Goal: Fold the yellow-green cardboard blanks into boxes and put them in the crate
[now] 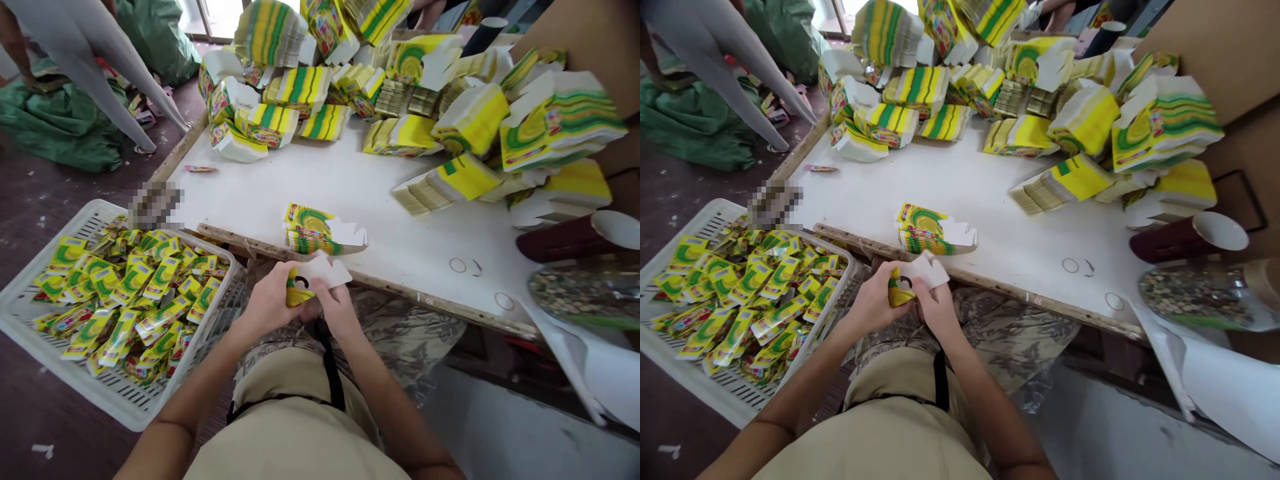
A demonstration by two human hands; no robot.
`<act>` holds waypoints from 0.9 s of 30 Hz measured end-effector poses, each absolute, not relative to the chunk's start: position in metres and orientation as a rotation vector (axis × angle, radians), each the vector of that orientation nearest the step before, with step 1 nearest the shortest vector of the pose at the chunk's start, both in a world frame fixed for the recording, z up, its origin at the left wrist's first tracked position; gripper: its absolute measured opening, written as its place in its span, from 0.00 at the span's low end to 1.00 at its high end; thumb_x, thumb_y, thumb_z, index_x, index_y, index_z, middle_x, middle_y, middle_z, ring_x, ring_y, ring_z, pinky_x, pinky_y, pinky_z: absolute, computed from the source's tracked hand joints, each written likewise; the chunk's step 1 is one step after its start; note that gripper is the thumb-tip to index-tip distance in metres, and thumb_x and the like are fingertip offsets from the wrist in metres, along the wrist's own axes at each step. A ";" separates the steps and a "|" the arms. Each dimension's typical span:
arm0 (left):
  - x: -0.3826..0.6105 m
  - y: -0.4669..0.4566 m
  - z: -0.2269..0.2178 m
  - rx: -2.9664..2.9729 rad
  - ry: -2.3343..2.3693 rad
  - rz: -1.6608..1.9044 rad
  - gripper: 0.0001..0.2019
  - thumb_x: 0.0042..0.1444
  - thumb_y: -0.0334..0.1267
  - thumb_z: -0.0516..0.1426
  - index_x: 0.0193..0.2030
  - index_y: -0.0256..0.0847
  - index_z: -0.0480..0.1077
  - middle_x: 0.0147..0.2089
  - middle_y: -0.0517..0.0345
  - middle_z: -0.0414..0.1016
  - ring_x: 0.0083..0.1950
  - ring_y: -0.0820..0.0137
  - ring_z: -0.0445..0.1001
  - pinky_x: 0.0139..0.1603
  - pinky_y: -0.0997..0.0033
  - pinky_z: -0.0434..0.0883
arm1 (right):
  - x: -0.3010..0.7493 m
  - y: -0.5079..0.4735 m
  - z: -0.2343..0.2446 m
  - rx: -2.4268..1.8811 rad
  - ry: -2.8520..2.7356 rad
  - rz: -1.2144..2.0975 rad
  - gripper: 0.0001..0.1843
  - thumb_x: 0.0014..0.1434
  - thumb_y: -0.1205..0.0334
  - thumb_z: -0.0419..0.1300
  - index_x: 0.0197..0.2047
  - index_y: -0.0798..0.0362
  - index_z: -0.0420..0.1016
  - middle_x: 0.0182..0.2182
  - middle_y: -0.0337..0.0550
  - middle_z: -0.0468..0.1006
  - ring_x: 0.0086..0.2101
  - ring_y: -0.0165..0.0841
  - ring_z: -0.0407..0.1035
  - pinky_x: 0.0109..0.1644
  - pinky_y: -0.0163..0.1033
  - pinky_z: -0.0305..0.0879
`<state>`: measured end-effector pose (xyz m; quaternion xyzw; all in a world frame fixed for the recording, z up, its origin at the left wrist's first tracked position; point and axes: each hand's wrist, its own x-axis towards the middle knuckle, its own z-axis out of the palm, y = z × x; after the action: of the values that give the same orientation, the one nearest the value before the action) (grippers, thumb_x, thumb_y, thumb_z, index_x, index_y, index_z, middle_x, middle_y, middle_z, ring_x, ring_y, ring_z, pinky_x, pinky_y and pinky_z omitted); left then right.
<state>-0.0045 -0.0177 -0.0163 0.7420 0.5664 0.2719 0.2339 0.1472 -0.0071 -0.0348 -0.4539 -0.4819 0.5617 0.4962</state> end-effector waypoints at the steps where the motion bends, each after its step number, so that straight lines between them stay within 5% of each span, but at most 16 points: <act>1: -0.003 -0.019 -0.019 2.082 1.512 0.794 0.34 0.48 0.36 0.63 0.61 0.44 0.53 0.53 0.50 0.69 0.52 0.60 0.73 0.49 0.62 0.73 | 0.146 -0.006 -0.034 -1.062 -1.096 1.575 0.31 0.59 0.45 0.60 0.61 0.49 0.64 0.59 0.50 0.70 0.57 0.44 0.67 0.62 0.54 0.64; 5: 0.003 -0.020 -0.026 2.163 1.412 0.990 0.34 0.49 0.34 0.62 0.61 0.45 0.51 0.51 0.51 0.67 0.50 0.62 0.73 0.45 0.65 0.73 | 0.144 0.003 -0.027 -0.925 -0.953 1.935 0.28 0.52 0.42 0.66 0.53 0.46 0.74 0.54 0.44 0.77 0.55 0.44 0.69 0.61 0.51 0.66; 10: 0.002 -0.017 -0.030 2.151 1.516 0.989 0.32 0.48 0.32 0.61 0.59 0.46 0.53 0.48 0.54 0.66 0.45 0.64 0.73 0.42 0.67 0.72 | 0.147 0.011 -0.031 -0.969 -1.171 1.696 0.32 0.55 0.33 0.59 0.50 0.50 0.76 0.51 0.50 0.78 0.54 0.46 0.71 0.61 0.53 0.65; 15: -0.001 -0.010 -0.024 1.987 1.599 0.660 0.32 0.45 0.31 0.59 0.58 0.47 0.54 0.51 0.54 0.67 0.48 0.61 0.74 0.44 0.64 0.73 | 0.150 -0.002 -0.041 -1.050 -1.689 1.150 0.30 0.64 0.49 0.57 0.66 0.51 0.63 0.63 0.51 0.66 0.62 0.44 0.62 0.66 0.50 0.59; 19: 0.001 -0.008 -0.020 1.940 1.641 0.544 0.29 0.47 0.30 0.56 0.57 0.45 0.53 0.51 0.52 0.66 0.47 0.60 0.74 0.42 0.62 0.73 | 0.152 -0.008 -0.045 -1.030 -1.775 1.031 0.29 0.65 0.63 0.55 0.68 0.48 0.59 0.65 0.48 0.64 0.62 0.41 0.61 0.65 0.48 0.61; 23: 0.002 -0.010 -0.023 2.004 1.566 0.569 0.30 0.48 0.34 0.58 0.57 0.45 0.52 0.51 0.51 0.61 0.48 0.60 0.72 0.41 0.61 0.74 | 0.154 -0.007 -0.043 -1.085 -1.628 1.169 0.32 0.62 0.64 0.58 0.68 0.49 0.59 0.58 0.49 0.73 0.52 0.40 0.73 0.56 0.44 0.71; 27: 0.002 -0.014 -0.032 1.969 1.624 0.619 0.25 0.48 0.32 0.58 0.53 0.44 0.55 0.49 0.51 0.61 0.45 0.62 0.72 0.39 0.63 0.73 | 0.151 -0.010 -0.040 -1.027 -1.711 1.092 0.28 0.63 0.65 0.55 0.67 0.48 0.63 0.61 0.48 0.69 0.57 0.41 0.68 0.61 0.47 0.67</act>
<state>0.0024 -0.0139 -0.0320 0.7249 0.5980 0.2280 0.2548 0.1510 -0.0101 -0.0402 -0.4097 -0.6826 0.4357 0.4200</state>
